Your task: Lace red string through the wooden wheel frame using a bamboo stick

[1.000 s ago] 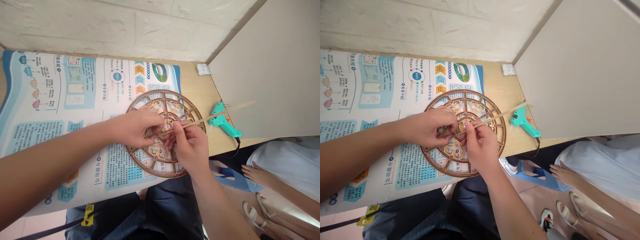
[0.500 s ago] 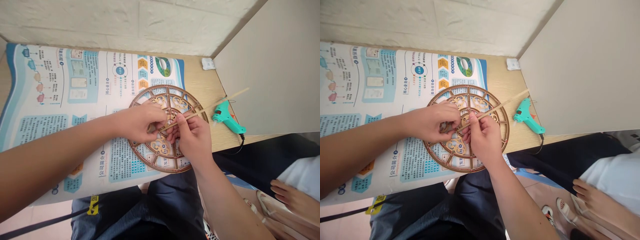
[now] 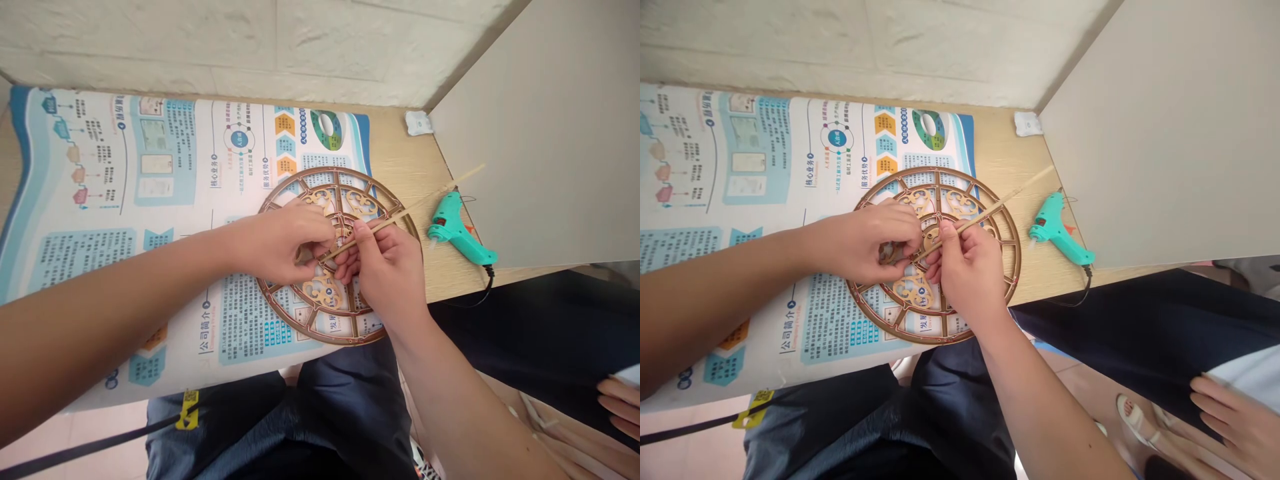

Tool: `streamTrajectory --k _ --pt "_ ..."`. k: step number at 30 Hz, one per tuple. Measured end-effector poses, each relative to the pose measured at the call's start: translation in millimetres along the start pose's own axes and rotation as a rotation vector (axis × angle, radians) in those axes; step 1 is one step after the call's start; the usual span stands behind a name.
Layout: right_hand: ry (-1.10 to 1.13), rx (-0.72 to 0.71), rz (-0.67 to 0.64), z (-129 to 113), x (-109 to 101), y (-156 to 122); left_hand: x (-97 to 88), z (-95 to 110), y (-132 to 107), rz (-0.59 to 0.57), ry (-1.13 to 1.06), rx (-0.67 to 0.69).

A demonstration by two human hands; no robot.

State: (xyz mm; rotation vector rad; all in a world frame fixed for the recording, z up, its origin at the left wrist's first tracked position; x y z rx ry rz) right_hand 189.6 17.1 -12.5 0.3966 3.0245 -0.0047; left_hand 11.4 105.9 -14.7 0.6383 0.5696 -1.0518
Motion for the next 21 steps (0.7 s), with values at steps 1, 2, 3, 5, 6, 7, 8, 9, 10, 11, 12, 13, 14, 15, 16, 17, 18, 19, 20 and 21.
streamTrajectory --k 1,2,3,5,6,7,8,9,10,11,12,13,14,15,16,17,18,19,20,21 --pt "-0.001 0.005 0.003 0 0 0 -0.2 0 0 0.002 -0.002 0.002" --pt "-0.006 0.01 0.003 1 0 0 -0.3 0 0 0.005 -0.005 0.004" --pt "-0.01 0.015 -0.001 1 0 0 -0.5 1 0 0.005 -0.007 0.001" --pt "-0.006 0.009 -0.004 2 0 -1 -1.2 1 -1 0.003 -0.015 -0.012" --pt "-0.002 -0.004 0.0 2 0 -2 -1.7 2 -1 0.0 -0.017 -0.019" --pt "-0.002 -0.026 0.009 2 0 -3 -2.2 3 -1 -0.002 -0.015 -0.023" --pt "-0.006 -0.053 0.017 2 0 -5 -2.9 3 -2 -0.001 -0.012 -0.022" --pt "-0.016 -0.079 0.025 1 -1 -7 -3.6 4 -2 -0.001 -0.006 -0.017" --pt "-0.029 -0.106 0.034 0 -1 -9 -4.3 5 -3 0.001 0.001 -0.007" --pt "-0.046 -0.129 0.043 0 -1 -11 -5.0 6 -3 0.003 0.006 0.004" --pt "-0.068 -0.152 0.053 -1 -2 -13 -5.7 6 -4 0.009 0.008 0.013" --pt "-0.096 -0.174 0.062 -1 -2 -15 -6.2 7 -4 0.013 0.008 0.017" --pt "-0.131 -0.198 0.062 -2 -2 -16 -6.7 8 -4 0.017 0.007 0.018" --pt "-0.168 -0.224 0.054 -2 -3 -18 -7.0 8 -4 0.019 0.006 0.015" --pt "-0.206 -0.249 0.039 -2 -3 -19 -7.2 9 -4 0.021 0.005 0.011" --pt "-0.239 -0.269 0.021 -2 -3 -19 -7.3 9 -4 0.022 0.006 0.009" --pt "-0.261 -0.286 0.007 -2 -4 -20 -7.4 9 -3 0.025 0.008 0.011" --pt "-0.273 -0.299 -0.002 -1 -4 -20 -7.4 9 -3 0.025 0.009 0.014" --pt "-0.279 -0.305 -0.007 -1 -5 -20 -7.3 10 -2 0.025 0.011 0.015" --pt "-0.277 -0.305 -0.009 -1 -5 -20 -7.2 10 -2 0.024 0.014 0.013"
Point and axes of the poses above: each hand's wrist, its own y-axis towards the middle knuckle, its own x-axis out of the palm, z = x × y, the point moved 1 cm from there along y, towards the middle knuckle, and after that the axes turned 4 degrees about -x, right-handed, at the moved point
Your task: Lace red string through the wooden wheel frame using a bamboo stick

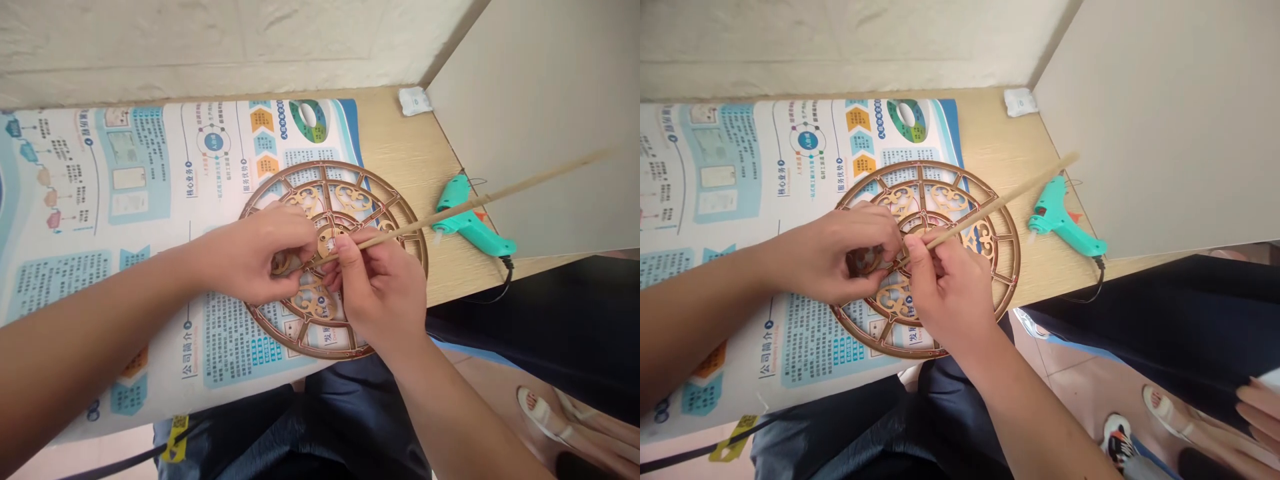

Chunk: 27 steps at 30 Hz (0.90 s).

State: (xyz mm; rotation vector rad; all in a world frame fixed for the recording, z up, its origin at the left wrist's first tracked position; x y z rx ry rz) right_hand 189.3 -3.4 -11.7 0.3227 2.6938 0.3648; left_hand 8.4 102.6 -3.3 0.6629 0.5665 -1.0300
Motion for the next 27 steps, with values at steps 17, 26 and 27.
streamTrajectory --k 17,26,27 --pt "0.143 0.081 -0.019 1.7 -1.6 1.9 -1.2 0.7 1.7 -0.045 0.058 0.036" --pt "0.121 0.036 -0.004 2.5 -1.0 2.1 0.3 -1.0 -0.2 -0.007 0.061 0.07" --pt "0.113 0.025 -0.004 2.6 -1.1 2.0 0.5 -1.4 -0.5 -0.005 0.059 0.074"
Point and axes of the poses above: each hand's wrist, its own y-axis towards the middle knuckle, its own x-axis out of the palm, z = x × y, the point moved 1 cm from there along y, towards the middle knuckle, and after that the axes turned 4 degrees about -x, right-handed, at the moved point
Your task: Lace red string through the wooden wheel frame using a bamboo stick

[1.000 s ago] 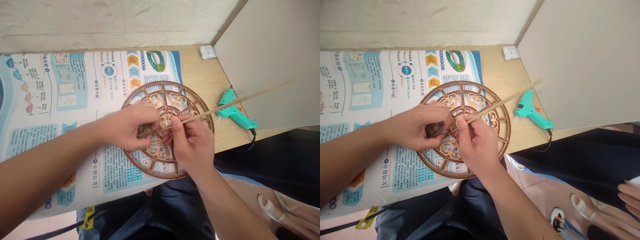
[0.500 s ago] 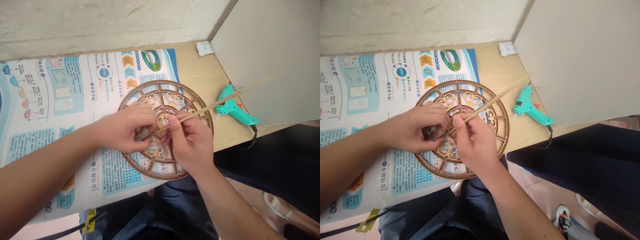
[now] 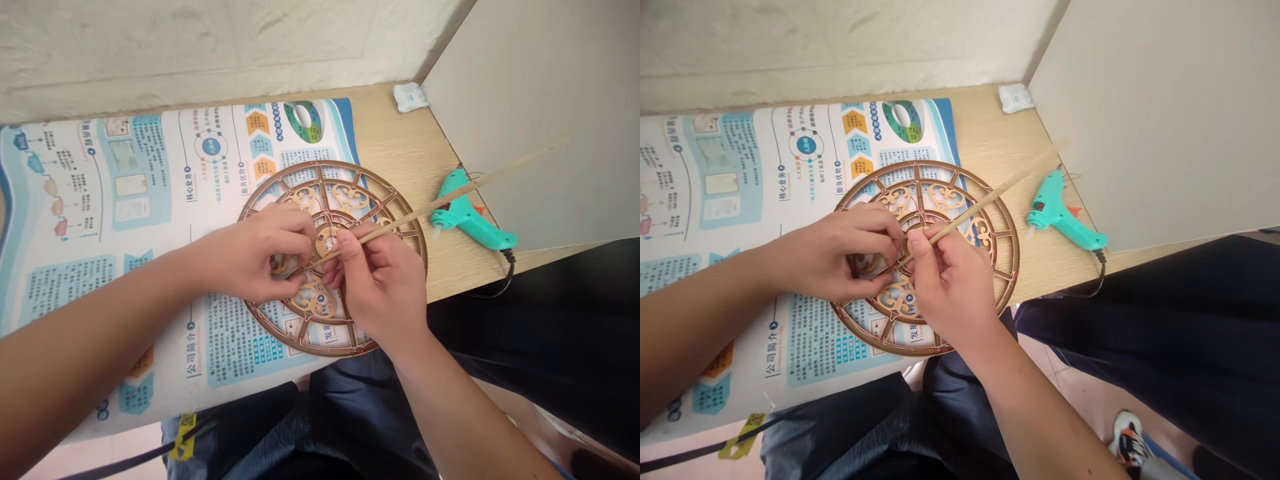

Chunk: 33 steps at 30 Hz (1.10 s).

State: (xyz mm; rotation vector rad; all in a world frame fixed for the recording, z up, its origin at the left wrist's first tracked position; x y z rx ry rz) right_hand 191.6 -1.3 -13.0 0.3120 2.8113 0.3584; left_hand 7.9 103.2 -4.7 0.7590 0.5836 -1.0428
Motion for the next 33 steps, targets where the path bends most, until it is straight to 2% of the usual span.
streamTrajectory --k 18,25,33 --pt "-0.105 -0.093 0.041 2.7 1.0 -4.1 1.4 -4.0 -2.8 0.041 0.018 0.04" --pt "-0.157 -0.142 0.017 1.7 0.9 -4.9 3.1 -5.1 -1.5 0.015 -0.03 0.012" --pt "-0.048 -0.056 0.012 -1.7 0.1 0.9 2.4 -6.1 -4.2 0.024 -0.037 -0.003"
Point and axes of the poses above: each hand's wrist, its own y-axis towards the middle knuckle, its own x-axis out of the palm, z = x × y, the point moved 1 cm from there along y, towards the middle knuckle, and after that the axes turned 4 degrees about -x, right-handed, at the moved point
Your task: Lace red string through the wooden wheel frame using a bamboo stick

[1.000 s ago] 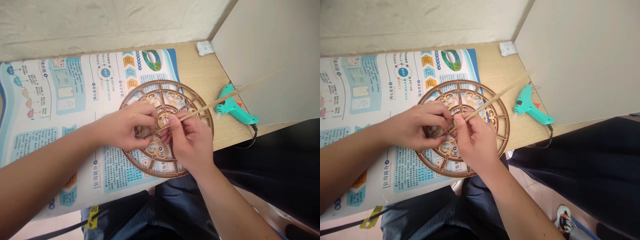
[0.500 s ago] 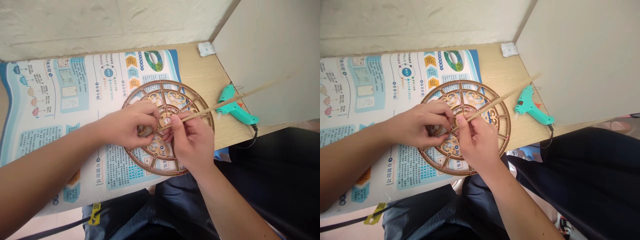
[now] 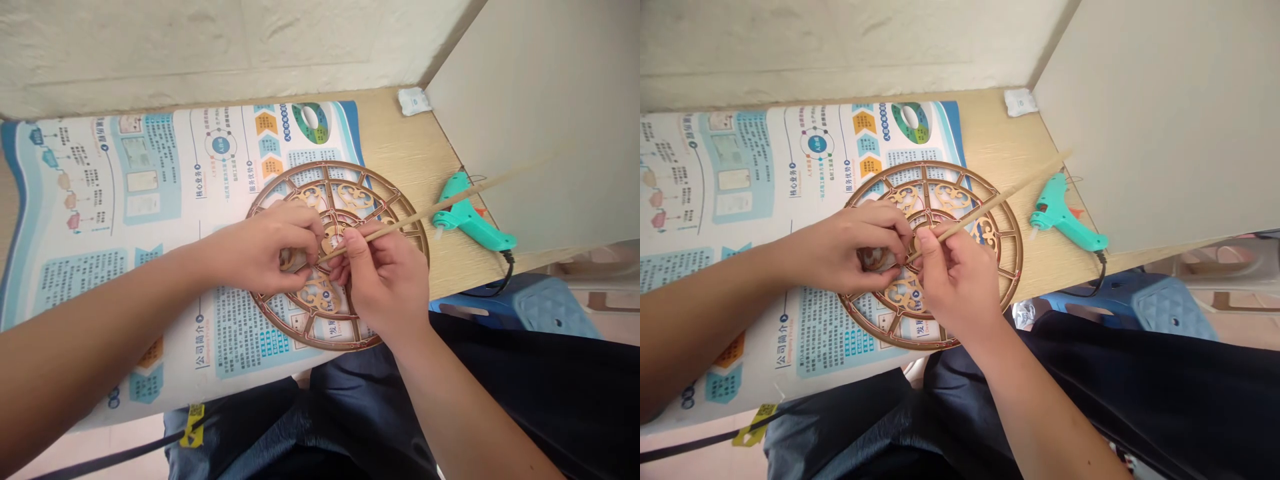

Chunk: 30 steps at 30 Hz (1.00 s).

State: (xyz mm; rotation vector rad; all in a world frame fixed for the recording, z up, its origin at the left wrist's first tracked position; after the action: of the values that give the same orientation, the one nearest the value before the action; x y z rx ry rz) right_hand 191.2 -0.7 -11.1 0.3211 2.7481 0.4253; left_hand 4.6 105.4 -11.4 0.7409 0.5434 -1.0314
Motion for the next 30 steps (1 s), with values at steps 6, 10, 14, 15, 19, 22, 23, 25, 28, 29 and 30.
streamTrajectory --k 6,10,14,15,19,22,23,25,28,29,30 --pt "0.021 0.006 0.032 -1.3 2.3 0.2 1.4 -0.4 0.8 -0.001 0.024 -0.015" --pt "-0.052 -0.025 0.013 0.4 1.8 -2.4 2.0 0.8 1.9 -0.002 0.021 -0.026" --pt "-0.102 -0.038 -0.019 0.2 0.3 -1.6 1.6 2.3 2.4 0.002 0.018 -0.029" --pt "-0.087 -0.033 -0.016 -0.1 0.0 -0.9 1.6 2.6 2.4 0.002 0.02 -0.028" --pt "-0.015 0.007 0.007 -1.0 -0.4 1.6 1.6 3.3 2.3 0.001 0.022 -0.029" --pt "0.012 0.022 0.023 -0.9 -0.3 1.7 1.9 3.4 2.5 0.008 0.028 -0.029" --pt "0.015 0.023 0.028 -0.8 -0.1 1.6 2.1 3.3 2.7 0.01 0.031 -0.025" --pt "0.015 0.028 0.038 -0.4 0.4 1.2 2.4 3.0 3.0 0.021 0.036 -0.009" --pt "0.043 0.046 0.079 0.6 1.3 0.6 2.6 2.4 3.1 0.037 0.035 0.014" --pt "0.052 0.05 0.098 1.0 1.5 0.3 2.6 2.1 3.0 0.038 0.036 0.016" --pt "0.056 0.05 0.116 1.4 1.6 0.0 2.6 2.0 2.9 0.037 0.038 0.015"
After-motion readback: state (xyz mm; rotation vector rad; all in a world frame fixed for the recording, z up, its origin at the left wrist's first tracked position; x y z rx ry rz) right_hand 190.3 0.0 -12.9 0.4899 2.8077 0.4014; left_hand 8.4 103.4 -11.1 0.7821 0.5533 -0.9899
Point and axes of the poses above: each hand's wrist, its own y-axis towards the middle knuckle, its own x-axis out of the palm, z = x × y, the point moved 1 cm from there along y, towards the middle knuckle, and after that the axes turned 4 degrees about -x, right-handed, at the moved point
